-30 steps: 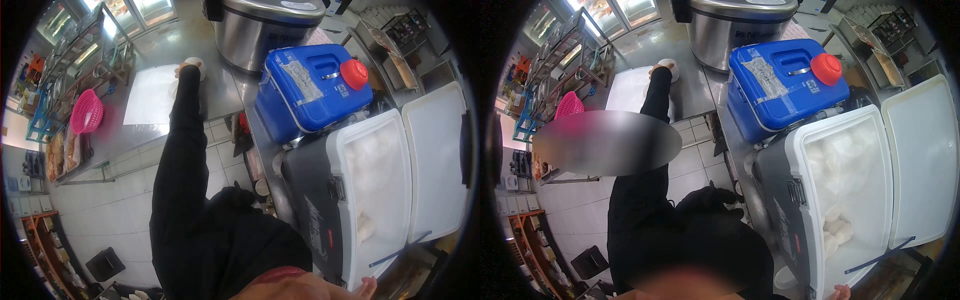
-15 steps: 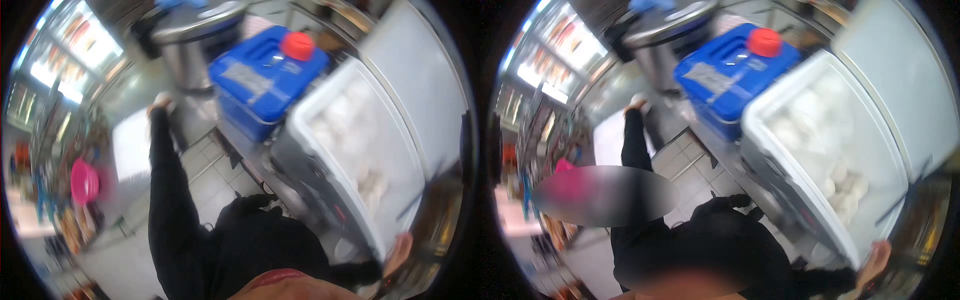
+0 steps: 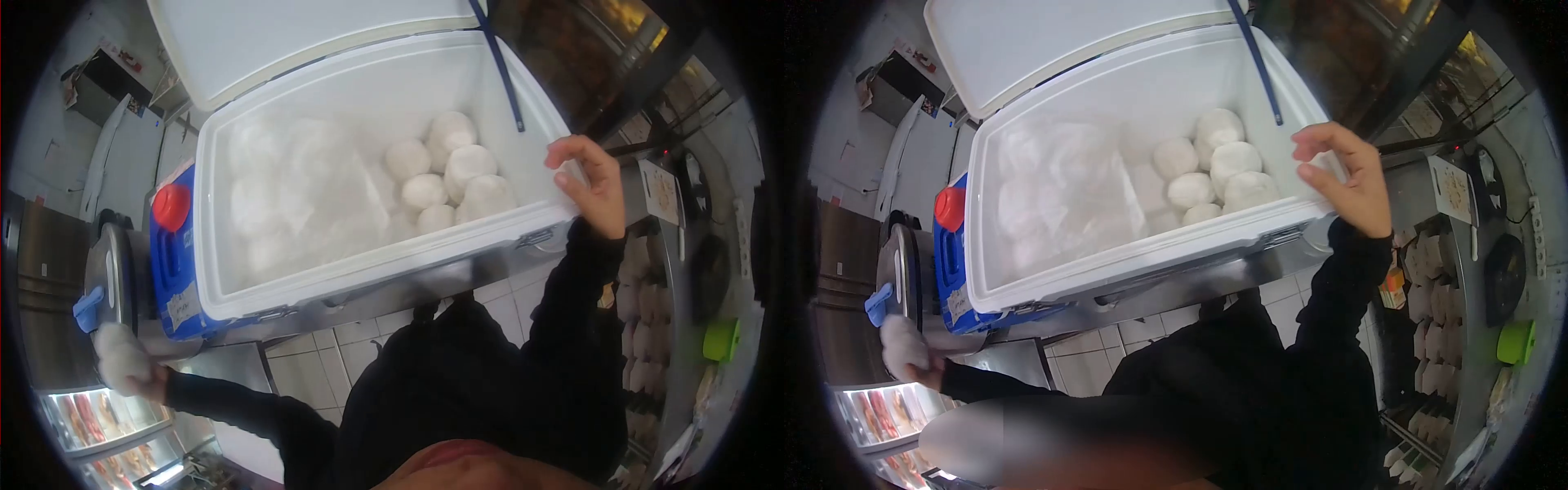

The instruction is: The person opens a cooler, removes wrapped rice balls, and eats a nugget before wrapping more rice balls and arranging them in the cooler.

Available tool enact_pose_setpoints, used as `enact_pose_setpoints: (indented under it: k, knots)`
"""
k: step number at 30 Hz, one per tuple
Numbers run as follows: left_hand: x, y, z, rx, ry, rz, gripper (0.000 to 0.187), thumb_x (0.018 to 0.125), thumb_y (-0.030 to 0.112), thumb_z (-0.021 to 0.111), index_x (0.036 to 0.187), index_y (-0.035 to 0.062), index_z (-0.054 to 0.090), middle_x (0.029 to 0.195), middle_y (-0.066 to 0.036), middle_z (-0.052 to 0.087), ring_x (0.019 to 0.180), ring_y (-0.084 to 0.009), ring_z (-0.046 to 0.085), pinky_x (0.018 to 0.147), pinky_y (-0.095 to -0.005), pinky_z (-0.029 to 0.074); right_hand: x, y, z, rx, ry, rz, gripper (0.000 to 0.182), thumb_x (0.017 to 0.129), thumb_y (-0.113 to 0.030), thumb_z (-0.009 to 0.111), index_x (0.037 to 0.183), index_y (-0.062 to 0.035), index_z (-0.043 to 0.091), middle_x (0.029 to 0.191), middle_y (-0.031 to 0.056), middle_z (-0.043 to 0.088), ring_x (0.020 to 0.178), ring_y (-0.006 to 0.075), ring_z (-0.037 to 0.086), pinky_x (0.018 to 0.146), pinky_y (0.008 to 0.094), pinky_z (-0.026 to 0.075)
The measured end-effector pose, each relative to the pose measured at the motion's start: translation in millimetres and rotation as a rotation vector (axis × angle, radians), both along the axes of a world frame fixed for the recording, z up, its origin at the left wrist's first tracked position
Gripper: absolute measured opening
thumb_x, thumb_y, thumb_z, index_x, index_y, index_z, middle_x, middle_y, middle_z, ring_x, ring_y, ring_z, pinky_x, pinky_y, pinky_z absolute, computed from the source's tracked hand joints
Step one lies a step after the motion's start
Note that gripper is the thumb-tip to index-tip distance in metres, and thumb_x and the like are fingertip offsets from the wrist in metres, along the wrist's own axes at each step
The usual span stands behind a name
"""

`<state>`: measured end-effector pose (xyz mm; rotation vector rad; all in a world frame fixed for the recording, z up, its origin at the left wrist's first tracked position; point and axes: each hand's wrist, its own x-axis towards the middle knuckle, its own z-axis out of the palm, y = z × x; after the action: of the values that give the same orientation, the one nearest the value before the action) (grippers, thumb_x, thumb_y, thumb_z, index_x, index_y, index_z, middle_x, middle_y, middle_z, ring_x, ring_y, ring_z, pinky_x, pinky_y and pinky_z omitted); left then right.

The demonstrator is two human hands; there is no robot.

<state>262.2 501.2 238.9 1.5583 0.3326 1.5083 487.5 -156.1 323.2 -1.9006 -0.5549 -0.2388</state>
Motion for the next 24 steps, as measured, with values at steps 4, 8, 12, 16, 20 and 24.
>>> enact_pose_setpoints:
  k: [4,8,12,16,20,24]
  knots:
    - [102,-75,103,0.054,0.26,-0.485,0.059,0.068,0.02,0.059,0.12,-0.0044,0.044,0.116,-0.018,0.053,0.109,-0.0274,0.051,0.095,-0.0412,0.037,-2,-5,-4,-0.018,-0.041,0.028,0.025,0.069,-0.006,0.065,0.093,0.0005,0.061,0.083,0.0076,0.061,0.082,0.0149,0.054,0.078,0.0257,0.039]
    - [208,-197,162,0.089,0.62,-0.99,0.06,0.068,0.012,0.059,0.124,-0.0015,0.041,0.113,-0.015,0.055,0.106,-0.0251,0.053,0.092,-0.0388,0.041,3,-6,-3,-0.082,-0.113,0.021,0.027,0.067,-0.007,0.067,0.092,0.0014,0.06,0.079,0.0101,0.059,0.076,0.0181,0.056,0.071,0.0281,0.042]
    - [297,-348,123,-0.056,0.857,-1.343,0.059,0.067,0.003,0.061,0.123,0.0018,0.043,0.107,-0.011,0.057,0.102,-0.0225,0.055,0.088,-0.0368,0.045,7,-10,-6,-0.099,-0.185,0.005,0.027,0.066,-0.008,0.069,0.09,-0.0009,0.06,0.076,0.0114,0.059,0.071,0.0244,0.057,0.067,0.0307,0.043]
    - [347,-406,29,-0.281,1.051,-1.337,0.056,0.066,-0.001,0.067,0.118,0.0064,0.047,0.102,-0.007,0.058,0.1,-0.0226,0.056,0.088,-0.0367,0.046,12,-14,-5,-0.155,-0.256,0.003,0.027,0.065,-0.01,0.071,0.089,-0.003,0.06,0.075,0.011,0.059,0.069,0.0278,0.058,0.064,0.0337,0.043]
    - [373,-399,-26,-0.489,1.218,-1.304,0.062,0.067,-0.002,0.066,0.123,0.0094,0.042,0.111,-0.008,0.053,0.107,-0.0236,0.051,0.092,-0.0392,0.043,16,-16,-6,-0.183,-0.306,0.002,0.028,0.065,-0.014,0.072,0.088,-0.0034,0.06,0.076,0.0109,0.06,0.069,0.0277,0.058,0.063,0.0345,0.043]
    - [380,-387,-49,-0.577,1.191,-1.365,0.068,0.069,-0.002,0.064,0.13,0.0112,0.035,0.121,-0.009,0.046,0.116,-0.0247,0.044,0.094,-0.0434,0.041,19,-19,-10,-0.188,-0.317,0.026,0.03,0.064,-0.018,0.073,0.087,-0.0043,0.061,0.077,0.0105,0.061,0.068,0.0268,0.059,0.062,0.0342,0.044]
